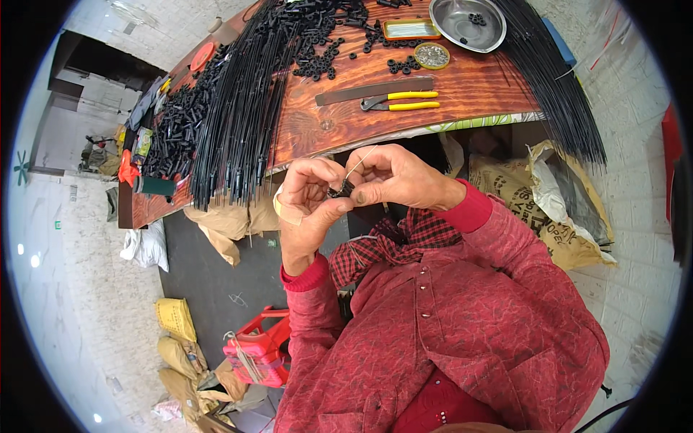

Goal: Assembling industrial wire bundles by attaching plastic clips and measuring with a ruler.

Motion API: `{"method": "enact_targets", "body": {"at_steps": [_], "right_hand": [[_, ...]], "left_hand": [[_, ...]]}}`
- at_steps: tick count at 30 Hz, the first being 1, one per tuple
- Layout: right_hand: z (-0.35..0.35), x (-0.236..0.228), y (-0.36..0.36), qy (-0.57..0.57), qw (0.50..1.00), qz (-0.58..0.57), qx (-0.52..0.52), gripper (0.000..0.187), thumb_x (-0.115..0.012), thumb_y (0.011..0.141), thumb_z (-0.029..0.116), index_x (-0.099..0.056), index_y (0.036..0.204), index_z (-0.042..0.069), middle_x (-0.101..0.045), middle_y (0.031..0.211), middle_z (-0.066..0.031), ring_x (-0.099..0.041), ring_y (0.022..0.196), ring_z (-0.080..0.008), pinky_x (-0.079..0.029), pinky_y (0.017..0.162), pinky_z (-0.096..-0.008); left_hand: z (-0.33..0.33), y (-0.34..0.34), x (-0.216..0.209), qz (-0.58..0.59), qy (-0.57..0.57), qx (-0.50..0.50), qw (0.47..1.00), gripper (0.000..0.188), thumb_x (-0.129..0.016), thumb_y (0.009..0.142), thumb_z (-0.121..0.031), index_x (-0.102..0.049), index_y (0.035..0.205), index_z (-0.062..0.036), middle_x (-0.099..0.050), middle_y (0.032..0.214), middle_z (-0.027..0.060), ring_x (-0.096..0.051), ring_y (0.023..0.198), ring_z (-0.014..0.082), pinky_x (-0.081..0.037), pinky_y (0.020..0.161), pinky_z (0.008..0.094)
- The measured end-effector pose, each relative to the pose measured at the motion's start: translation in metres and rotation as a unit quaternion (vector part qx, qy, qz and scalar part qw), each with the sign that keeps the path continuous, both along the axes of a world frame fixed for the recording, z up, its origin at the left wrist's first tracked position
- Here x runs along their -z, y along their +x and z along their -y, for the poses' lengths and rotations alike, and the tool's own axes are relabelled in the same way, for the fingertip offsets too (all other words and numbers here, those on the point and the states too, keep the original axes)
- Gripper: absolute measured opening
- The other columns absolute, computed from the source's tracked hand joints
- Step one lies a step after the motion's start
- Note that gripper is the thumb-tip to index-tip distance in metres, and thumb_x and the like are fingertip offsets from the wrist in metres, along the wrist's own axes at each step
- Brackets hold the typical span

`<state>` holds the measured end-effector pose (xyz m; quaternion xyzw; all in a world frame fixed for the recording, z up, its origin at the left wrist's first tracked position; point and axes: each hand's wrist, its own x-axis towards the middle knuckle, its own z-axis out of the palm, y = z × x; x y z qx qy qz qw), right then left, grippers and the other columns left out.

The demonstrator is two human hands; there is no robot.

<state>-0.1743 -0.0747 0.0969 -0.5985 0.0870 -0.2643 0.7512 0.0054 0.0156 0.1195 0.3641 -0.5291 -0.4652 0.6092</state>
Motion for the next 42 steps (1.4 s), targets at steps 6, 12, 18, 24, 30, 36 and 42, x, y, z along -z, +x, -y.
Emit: {"method": "enact_targets", "body": {"at_steps": [6,12,18,24,30,36,42], "right_hand": [[-0.001,0.000,0.001,0.053,0.998,0.011,-0.024,0.029,-0.079,0.087,0.025,-0.062,0.101,0.005,-0.053,0.088,0.0063,-0.046,0.078,-0.0034,-0.039,0.068,-0.0214],[-0.001,0.000,0.002,0.111,0.991,0.029,-0.075,0.034,-0.073,0.092,0.034,-0.062,0.104,0.005,-0.056,0.086,0.0042,-0.049,0.077,-0.0050,-0.038,0.068,-0.0215],[0.000,0.001,0.000,0.191,0.972,0.029,-0.130,0.033,-0.072,0.093,0.033,-0.059,0.105,0.006,-0.058,0.089,0.0047,-0.053,0.081,-0.0056,-0.042,0.070,-0.0208],[-0.003,0.000,-0.001,0.225,0.964,0.041,-0.137,0.035,-0.072,0.093,0.034,-0.057,0.108,0.006,-0.058,0.096,0.0030,-0.054,0.087,-0.0069,-0.044,0.074,-0.0221],[-0.009,0.004,0.007,0.075,0.994,0.073,-0.032,0.031,-0.072,0.093,0.029,-0.058,0.106,0.006,-0.057,0.090,0.0031,-0.052,0.083,-0.0067,-0.041,0.071,-0.0213],[-0.005,0.003,0.002,0.065,0.996,0.038,-0.037,0.035,-0.073,0.091,0.031,-0.058,0.108,0.004,-0.058,0.092,0.0020,-0.052,0.085,-0.0078,-0.044,0.076,-0.0247],[-0.005,0.002,0.002,0.123,0.986,0.072,-0.090,0.038,-0.073,0.093,0.032,-0.056,0.109,0.003,-0.057,0.091,0.0012,-0.052,0.086,-0.0080,-0.044,0.078,-0.0256]], "left_hand": [[0.001,0.002,0.005,0.008,-0.005,0.000,1.000,0.043,-0.083,0.074,0.002,-0.055,0.105,-0.0052,-0.059,0.102,0.0079,-0.055,0.091,0.0127,-0.046,0.084,0.0249],[0.000,0.000,0.002,0.016,-0.023,-0.017,0.999,0.039,-0.087,0.073,-0.011,-0.055,0.094,-0.0082,-0.058,0.092,0.0061,-0.054,0.083,0.0125,-0.043,0.074,0.0234],[-0.001,0.004,0.001,0.037,-0.018,-0.004,0.999,0.034,-0.087,0.074,-0.015,-0.056,0.087,-0.0091,-0.057,0.090,0.0075,-0.052,0.083,0.0147,-0.041,0.075,0.0263],[0.000,0.015,0.009,-0.010,-0.054,0.051,0.997,0.028,-0.085,0.075,-0.009,-0.059,0.088,-0.0065,-0.057,0.092,0.0070,-0.053,0.083,0.0140,-0.042,0.074,0.0259],[0.003,0.010,0.010,-0.009,-0.036,-0.002,0.999,0.029,-0.085,0.076,-0.010,-0.059,0.090,-0.0067,-0.057,0.093,0.0075,-0.054,0.086,0.0150,-0.043,0.075,0.0260],[0.004,0.009,0.010,-0.001,-0.052,0.019,0.998,0.030,-0.084,0.078,-0.010,-0.058,0.092,-0.0068,-0.059,0.094,0.0073,-0.056,0.086,0.0155,-0.045,0.076,0.0268],[0.002,0.012,0.013,-0.021,-0.054,0.035,0.998,0.030,-0.083,0.080,-0.009,-0.057,0.094,-0.0069,-0.059,0.093,0.0074,-0.057,0.085,0.0150,-0.046,0.076,0.0265]]}}
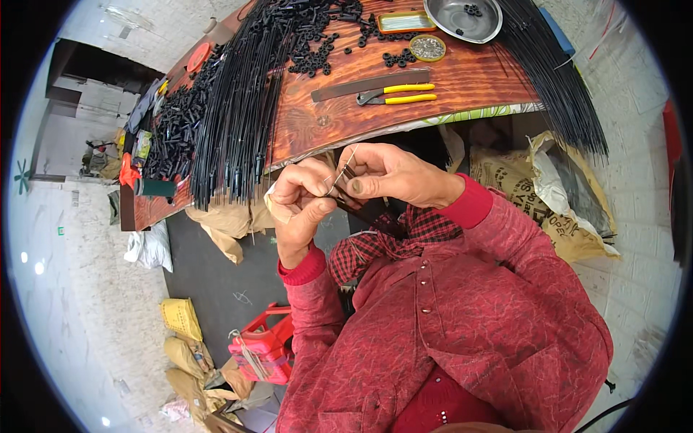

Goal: Assembling industrial wire bundles by attaching plastic clips and measuring with a ruler.

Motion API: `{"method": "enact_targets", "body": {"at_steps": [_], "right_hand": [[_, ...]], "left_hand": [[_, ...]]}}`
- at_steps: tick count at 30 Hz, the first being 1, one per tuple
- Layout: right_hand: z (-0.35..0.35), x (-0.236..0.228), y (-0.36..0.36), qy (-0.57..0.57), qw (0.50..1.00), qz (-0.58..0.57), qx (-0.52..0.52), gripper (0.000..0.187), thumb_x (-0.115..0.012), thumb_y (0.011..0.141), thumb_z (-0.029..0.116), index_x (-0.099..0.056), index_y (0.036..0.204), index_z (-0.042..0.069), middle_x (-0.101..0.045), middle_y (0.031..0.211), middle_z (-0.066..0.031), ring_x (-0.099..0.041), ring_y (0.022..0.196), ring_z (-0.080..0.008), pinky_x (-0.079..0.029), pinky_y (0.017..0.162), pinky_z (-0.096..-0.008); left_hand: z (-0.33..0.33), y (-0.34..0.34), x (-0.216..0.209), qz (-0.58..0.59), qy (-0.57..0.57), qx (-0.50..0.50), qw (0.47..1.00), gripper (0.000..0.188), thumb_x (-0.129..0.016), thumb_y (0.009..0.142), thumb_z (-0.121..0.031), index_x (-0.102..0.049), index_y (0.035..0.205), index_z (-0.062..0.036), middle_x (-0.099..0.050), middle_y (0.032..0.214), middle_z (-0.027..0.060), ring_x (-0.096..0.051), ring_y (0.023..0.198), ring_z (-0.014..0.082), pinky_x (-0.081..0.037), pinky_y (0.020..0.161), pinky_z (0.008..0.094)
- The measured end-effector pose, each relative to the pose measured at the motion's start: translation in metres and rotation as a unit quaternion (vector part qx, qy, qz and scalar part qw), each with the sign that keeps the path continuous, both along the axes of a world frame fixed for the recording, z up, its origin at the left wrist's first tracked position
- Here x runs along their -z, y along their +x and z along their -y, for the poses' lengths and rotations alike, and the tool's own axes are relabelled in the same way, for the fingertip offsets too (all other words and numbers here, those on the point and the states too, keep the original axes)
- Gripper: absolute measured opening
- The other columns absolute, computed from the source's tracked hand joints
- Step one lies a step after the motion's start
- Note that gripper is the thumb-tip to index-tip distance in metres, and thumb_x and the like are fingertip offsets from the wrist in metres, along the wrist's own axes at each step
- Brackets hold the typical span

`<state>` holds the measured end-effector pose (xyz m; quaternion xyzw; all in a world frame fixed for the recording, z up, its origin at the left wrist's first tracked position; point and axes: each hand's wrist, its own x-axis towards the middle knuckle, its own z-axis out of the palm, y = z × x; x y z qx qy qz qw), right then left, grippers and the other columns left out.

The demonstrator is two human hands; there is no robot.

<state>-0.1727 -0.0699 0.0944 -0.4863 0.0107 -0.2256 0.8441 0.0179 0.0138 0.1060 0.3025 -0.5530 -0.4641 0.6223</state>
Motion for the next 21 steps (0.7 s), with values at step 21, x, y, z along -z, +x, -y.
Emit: {"method": "enact_targets", "body": {"at_steps": [21], "right_hand": [[-0.005,0.007,0.012,-0.069,0.990,-0.005,0.123,0.023,-0.062,0.101,0.022,-0.055,0.110,0.002,-0.055,0.083,0.0016,-0.053,0.073,-0.0046,-0.046,0.066,-0.0216]], "left_hand": [[-0.002,-0.009,-0.002,-0.011,0.042,-0.164,0.985,0.028,-0.077,0.080,0.007,-0.058,0.098,-0.0038,-0.062,0.103,0.0075,-0.059,0.085,0.0080,-0.049,0.072,0.0211]]}}
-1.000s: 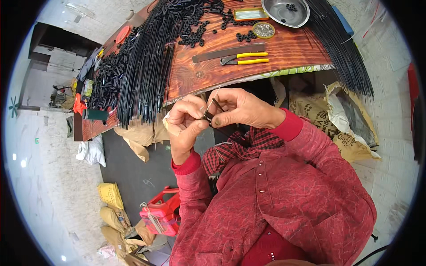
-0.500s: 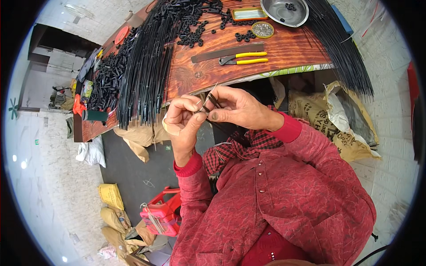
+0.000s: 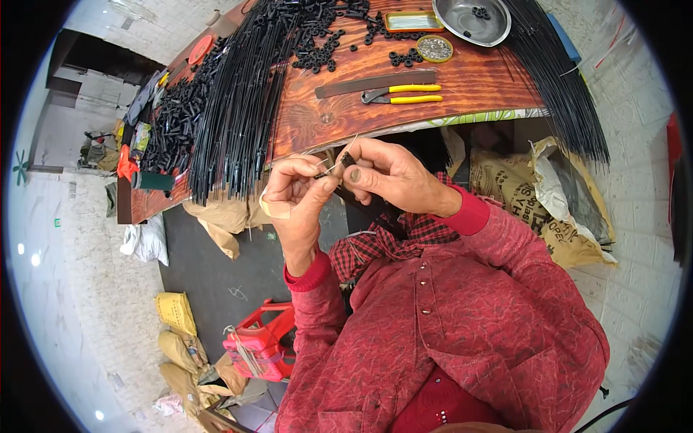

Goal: Assembling industrial wire bundles by attaching plastic clips and measuring with a ruler.

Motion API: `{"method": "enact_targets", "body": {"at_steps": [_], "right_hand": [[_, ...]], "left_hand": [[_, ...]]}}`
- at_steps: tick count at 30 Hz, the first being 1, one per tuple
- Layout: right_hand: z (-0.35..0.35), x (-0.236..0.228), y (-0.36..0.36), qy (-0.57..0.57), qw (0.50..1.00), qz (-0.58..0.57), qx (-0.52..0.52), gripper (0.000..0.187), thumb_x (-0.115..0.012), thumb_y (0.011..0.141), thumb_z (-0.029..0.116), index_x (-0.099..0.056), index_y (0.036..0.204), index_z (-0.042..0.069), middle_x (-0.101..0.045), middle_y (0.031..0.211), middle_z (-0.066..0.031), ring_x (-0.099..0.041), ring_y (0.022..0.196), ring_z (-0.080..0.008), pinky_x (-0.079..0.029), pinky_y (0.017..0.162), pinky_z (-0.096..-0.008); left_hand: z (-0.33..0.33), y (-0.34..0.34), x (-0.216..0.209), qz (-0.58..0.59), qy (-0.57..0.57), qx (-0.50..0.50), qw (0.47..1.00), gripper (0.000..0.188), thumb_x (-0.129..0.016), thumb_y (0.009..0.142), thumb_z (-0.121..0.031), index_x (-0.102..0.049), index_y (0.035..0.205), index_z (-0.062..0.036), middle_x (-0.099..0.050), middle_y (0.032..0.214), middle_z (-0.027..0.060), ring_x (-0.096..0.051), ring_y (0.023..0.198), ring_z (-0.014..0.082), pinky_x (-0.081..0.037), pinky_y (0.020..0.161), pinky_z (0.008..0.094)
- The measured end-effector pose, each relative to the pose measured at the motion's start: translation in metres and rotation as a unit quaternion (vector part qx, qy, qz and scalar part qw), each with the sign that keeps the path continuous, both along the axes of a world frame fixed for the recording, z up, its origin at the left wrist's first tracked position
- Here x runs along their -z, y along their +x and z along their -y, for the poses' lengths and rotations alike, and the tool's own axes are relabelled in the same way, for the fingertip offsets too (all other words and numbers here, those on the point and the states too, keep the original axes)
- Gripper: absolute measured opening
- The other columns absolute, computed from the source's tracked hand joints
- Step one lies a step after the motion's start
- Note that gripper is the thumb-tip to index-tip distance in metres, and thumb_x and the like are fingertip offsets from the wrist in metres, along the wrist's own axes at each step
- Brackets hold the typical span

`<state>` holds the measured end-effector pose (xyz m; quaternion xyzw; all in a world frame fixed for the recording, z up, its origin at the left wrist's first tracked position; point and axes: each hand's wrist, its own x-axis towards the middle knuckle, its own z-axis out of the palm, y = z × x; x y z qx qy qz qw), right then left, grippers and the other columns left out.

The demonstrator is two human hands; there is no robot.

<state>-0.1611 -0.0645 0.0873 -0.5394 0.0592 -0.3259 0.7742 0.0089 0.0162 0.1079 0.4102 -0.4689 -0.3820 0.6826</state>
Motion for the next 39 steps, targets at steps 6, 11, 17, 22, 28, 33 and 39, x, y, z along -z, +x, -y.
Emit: {"method": "enact_targets", "body": {"at_steps": [6,11,17,22,28,33,39], "right_hand": [[-0.003,-0.007,-0.001,-0.042,0.998,-0.026,0.031,0.023,-0.073,0.092,0.011,-0.057,0.106,0.002,-0.057,0.086,0.0028,-0.053,0.075,-0.0025,-0.045,0.065,-0.0198],[-0.003,0.000,0.001,-0.064,0.994,-0.049,0.076,0.022,-0.075,0.088,0.006,-0.059,0.102,0.002,-0.058,0.086,0.0031,-0.054,0.072,-0.0022,-0.044,0.062,-0.0196],[-0.005,-0.010,0.001,-0.082,0.989,-0.067,0.107,0.015,-0.075,0.089,0.008,-0.064,0.094,0.000,-0.057,0.084,0.0024,-0.055,0.070,-0.0029,-0.043,0.060,-0.0202],[0.003,-0.005,-0.004,-0.149,0.977,-0.117,0.097,0.014,-0.075,0.090,0.010,-0.066,0.091,0.000,-0.058,0.085,0.0020,-0.055,0.076,-0.0027,-0.045,0.066,-0.0215],[0.002,-0.003,-0.002,-0.058,0.994,-0.082,0.041,0.013,-0.072,0.092,0.013,-0.065,0.091,0.002,-0.061,0.088,0.0038,-0.053,0.080,-0.0033,-0.046,0.073,-0.0217],[-0.005,-0.007,0.000,-0.011,0.995,-0.067,0.078,0.018,-0.072,0.093,0.016,-0.064,0.099,0.002,-0.063,0.090,0.0031,-0.056,0.083,-0.0032,-0.047,0.073,-0.0217],[-0.009,0.000,0.003,-0.026,0.992,-0.085,0.089,0.020,-0.071,0.094,0.017,-0.062,0.102,0.001,-0.061,0.087,0.0032,-0.054,0.081,-0.0034,-0.047,0.071,-0.0210]], "left_hand": [[0.000,0.001,-0.001,-0.013,0.013,0.004,1.000,0.033,-0.078,0.077,0.010,-0.058,0.099,-0.0036,-0.061,0.101,0.0063,-0.059,0.085,0.0080,-0.049,0.071,0.0201],[0.000,-0.008,-0.010,-0.019,0.026,-0.014,0.999,0.036,-0.079,0.075,0.011,-0.057,0.098,-0.0035,-0.060,0.097,0.0045,-0.058,0.082,0.0066,-0.048,0.067,0.0179],[0.000,-0.012,-0.012,-0.019,0.035,-0.025,0.999,0.039,-0.080,0.074,0.010,-0.054,0.099,-0.0038,-0.060,0.090,0.0034,-0.056,0.074,0.0054,-0.047,0.062,0.0176],[0.002,-0.007,-0.009,-0.033,0.019,0.023,0.999,0.037,-0.078,0.077,0.008,-0.056,0.104,-0.0023,-0.062,0.091,0.0052,-0.058,0.073,0.0069,-0.049,0.061,0.0191],[-0.001,-0.001,-0.007,-0.030,0.028,0.023,0.999,0.023,-0.075,0.084,0.002,-0.063,0.104,0.0007,-0.062,0.091,0.0053,-0.061,0.070,0.0087,-0.052,0.060,0.0205],[-0.002,-0.014,-0.009,0.026,0.003,-0.060,0.998,0.016,-0.074,0.085,0.003,-0.064,0.098,0.0015,-0.061,0.090,0.0045,-0.060,0.069,0.0077,-0.051,0.059,0.0197],[-0.007,-0.019,-0.013,0.026,-0.009,-0.107,0.994,0.014,-0.074,0.085,0.005,-0.063,0.094,0.0008,-0.059,0.089,0.0037,-0.058,0.067,0.0064,-0.050,0.057,0.0181]]}}
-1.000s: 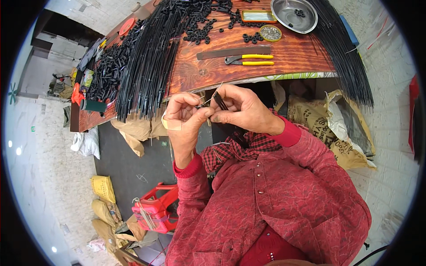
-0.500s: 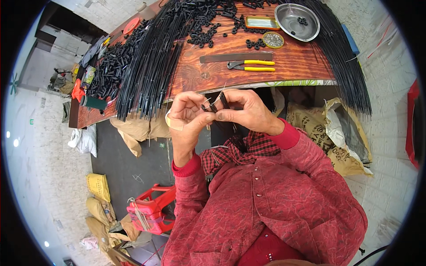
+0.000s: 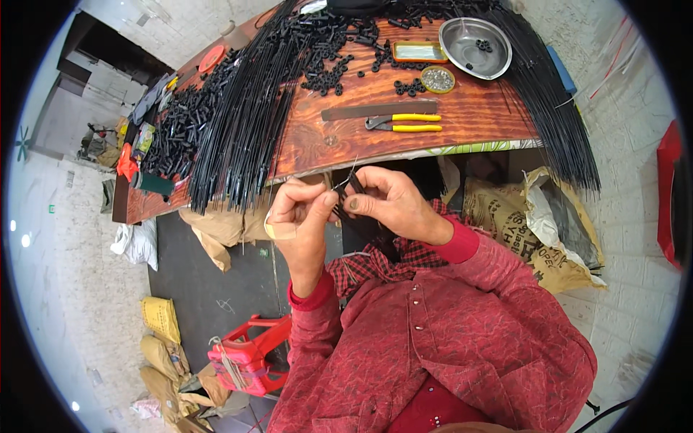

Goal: Assembling industrial wire bundles by attaching plastic clips and measuring with a ruler.

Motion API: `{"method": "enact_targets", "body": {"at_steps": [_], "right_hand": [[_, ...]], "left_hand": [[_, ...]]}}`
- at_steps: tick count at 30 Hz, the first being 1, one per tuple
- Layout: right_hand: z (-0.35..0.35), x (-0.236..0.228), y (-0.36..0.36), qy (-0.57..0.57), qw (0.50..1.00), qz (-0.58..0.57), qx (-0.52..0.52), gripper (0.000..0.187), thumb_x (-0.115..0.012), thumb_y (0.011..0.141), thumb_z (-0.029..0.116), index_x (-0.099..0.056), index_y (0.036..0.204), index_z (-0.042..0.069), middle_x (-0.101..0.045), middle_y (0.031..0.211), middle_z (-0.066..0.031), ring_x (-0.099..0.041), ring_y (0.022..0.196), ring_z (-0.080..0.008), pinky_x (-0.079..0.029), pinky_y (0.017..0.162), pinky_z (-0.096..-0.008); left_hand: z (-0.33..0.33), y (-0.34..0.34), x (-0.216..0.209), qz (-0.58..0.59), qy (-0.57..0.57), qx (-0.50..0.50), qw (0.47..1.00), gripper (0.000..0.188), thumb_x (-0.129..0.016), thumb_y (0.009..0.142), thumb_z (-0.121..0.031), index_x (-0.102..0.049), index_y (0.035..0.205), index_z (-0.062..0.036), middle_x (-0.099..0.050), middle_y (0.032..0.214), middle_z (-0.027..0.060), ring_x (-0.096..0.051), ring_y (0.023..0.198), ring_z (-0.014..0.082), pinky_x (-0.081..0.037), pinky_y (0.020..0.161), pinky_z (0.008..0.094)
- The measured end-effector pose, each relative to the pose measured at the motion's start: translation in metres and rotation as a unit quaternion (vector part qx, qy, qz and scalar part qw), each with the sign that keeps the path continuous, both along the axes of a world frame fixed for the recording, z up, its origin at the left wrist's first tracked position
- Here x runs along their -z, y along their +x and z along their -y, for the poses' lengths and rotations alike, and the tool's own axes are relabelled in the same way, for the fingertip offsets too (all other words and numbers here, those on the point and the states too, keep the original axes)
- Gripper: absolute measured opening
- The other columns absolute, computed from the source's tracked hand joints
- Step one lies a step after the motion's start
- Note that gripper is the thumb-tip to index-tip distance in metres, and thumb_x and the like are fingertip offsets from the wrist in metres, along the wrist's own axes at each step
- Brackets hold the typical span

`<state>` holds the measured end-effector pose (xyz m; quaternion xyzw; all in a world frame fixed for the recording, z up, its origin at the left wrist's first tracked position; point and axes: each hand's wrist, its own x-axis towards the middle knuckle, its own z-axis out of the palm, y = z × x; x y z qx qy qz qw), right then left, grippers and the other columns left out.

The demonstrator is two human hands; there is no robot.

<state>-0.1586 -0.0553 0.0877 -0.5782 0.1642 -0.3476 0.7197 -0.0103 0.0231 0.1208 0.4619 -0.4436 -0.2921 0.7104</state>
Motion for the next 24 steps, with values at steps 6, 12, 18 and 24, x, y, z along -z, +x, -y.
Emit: {"method": "enact_targets", "body": {"at_steps": [6,12,18,24], "right_hand": [[0.004,-0.004,0.002,-0.074,0.994,-0.037,0.072,0.020,-0.071,0.094,0.018,-0.061,0.097,0.000,-0.056,0.082,0.0044,-0.048,0.075,-0.0022,-0.042,0.064,-0.0214],[0.012,-0.004,-0.003,-0.038,0.999,-0.007,0.031,0.021,-0.072,0.094,0.019,-0.061,0.093,0.001,-0.057,0.078,0.0026,-0.051,0.074,-0.0029,-0.043,0.064,-0.0220],[0.025,0.003,-0.003,-0.011,1.000,0.011,0.000,0.023,-0.071,0.094,0.021,-0.060,0.093,0.001,-0.061,0.080,0.0007,-0.056,0.075,-0.0053,-0.047,0.066,-0.0233],[0.037,0.011,-0.001,0.015,0.999,0.021,-0.027,0.020,-0.070,0.095,0.018,-0.060,0.094,0.001,-0.064,0.082,0.0012,-0.057,0.077,-0.0035,-0.048,0.068,-0.0222]], "left_hand": [[0.007,-0.005,0.003,0.012,0.017,-0.043,0.999,0.014,-0.074,0.085,0.004,-0.063,0.092,0.0002,-0.059,0.085,0.0023,-0.057,0.065,0.0056,-0.049,0.055,0.0181],[0.012,0.007,0.005,0.017,0.005,0.021,1.000,0.016,-0.075,0.083,0.007,-0.063,0.092,0.0003,-0.058,0.084,0.0013,-0.056,0.070,0.0060,-0.046,0.062,0.0188],[0.022,0.008,0.003,0.060,0.018,0.036,0.997,0.018,-0.076,0.081,0.007,-0.062,0.089,-0.0014,-0.057,0.085,0.0004,-0.054,0.074,0.0054,-0.043,0.066,0.0187],[0.036,0.026,0.003,0.026,0.073,0.098,0.992,0.019,-0.077,0.080,0.008,-0.063,0.090,-0.0005,-0.058,0.084,0.0022,-0.056,0.074,0.0069,-0.046,0.065,0.0199]]}}
